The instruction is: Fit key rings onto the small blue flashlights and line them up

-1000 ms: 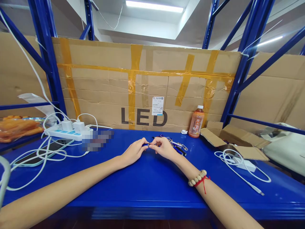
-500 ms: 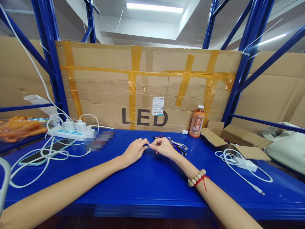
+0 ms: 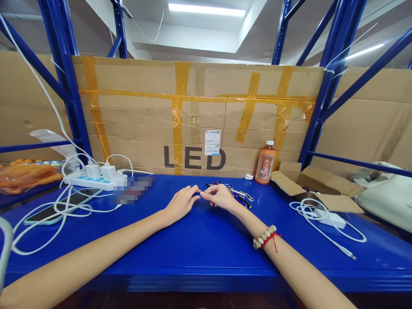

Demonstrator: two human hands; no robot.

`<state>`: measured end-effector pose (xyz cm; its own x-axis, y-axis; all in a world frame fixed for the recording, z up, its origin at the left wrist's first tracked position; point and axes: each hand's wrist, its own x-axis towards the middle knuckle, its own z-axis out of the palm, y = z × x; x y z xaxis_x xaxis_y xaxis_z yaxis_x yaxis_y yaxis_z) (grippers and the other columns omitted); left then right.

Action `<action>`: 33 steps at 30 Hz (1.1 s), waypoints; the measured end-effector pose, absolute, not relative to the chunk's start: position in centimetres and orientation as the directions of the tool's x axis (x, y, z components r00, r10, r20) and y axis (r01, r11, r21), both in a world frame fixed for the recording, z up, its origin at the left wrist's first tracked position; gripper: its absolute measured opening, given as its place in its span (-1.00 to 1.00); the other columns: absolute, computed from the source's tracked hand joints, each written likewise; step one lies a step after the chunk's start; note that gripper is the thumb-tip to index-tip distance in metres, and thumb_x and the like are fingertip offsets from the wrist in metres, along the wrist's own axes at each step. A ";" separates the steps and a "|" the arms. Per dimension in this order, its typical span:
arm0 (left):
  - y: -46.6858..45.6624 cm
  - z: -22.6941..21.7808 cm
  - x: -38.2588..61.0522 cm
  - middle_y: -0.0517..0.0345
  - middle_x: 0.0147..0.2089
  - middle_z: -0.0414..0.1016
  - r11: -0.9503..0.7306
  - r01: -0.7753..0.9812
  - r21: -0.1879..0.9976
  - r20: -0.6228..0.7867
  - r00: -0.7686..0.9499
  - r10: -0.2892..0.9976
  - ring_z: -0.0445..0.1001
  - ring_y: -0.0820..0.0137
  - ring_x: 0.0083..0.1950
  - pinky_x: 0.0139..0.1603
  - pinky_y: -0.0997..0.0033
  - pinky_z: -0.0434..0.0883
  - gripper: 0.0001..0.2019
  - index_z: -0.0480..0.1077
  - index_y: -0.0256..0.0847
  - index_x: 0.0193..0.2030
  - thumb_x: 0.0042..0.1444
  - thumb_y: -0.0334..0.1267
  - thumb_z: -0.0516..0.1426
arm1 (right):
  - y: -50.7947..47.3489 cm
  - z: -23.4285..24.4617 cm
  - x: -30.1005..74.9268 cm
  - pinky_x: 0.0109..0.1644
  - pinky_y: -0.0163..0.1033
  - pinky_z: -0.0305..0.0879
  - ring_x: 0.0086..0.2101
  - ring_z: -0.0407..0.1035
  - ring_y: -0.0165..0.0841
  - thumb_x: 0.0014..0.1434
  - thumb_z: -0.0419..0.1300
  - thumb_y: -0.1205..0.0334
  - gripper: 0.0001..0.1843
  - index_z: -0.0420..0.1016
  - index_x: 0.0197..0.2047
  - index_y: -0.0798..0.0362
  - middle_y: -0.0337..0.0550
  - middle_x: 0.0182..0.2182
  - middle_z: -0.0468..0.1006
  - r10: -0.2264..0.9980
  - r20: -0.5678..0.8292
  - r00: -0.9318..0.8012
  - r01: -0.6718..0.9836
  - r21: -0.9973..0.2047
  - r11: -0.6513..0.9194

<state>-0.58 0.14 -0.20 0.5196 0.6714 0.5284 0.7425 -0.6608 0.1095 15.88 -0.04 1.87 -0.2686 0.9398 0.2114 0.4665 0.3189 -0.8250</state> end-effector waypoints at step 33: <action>-0.1 0.1 -0.5 0.15 -0.27 0.41 -0.600 0.724 0.340 0.473 0.419 0.775 0.40 0.38 -0.21 -0.18 0.40 0.31 -0.83 0.19 -0.14 -0.15 0.21 -0.23 -0.14 | 1.0 1.9 16.9 -0.63 -0.43 0.10 -0.65 0.19 -0.58 -0.09 0.16 -0.14 -0.53 0.50 -0.40 0.15 -0.17 -0.48 0.49 0.935 0.247 -0.253 0.405 -0.851 0.334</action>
<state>-0.52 -0.11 0.05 0.4193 0.7749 0.4730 0.7244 -0.5996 0.3402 16.93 1.00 1.90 -0.2530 0.9354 0.2472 0.4045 0.3344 -0.8512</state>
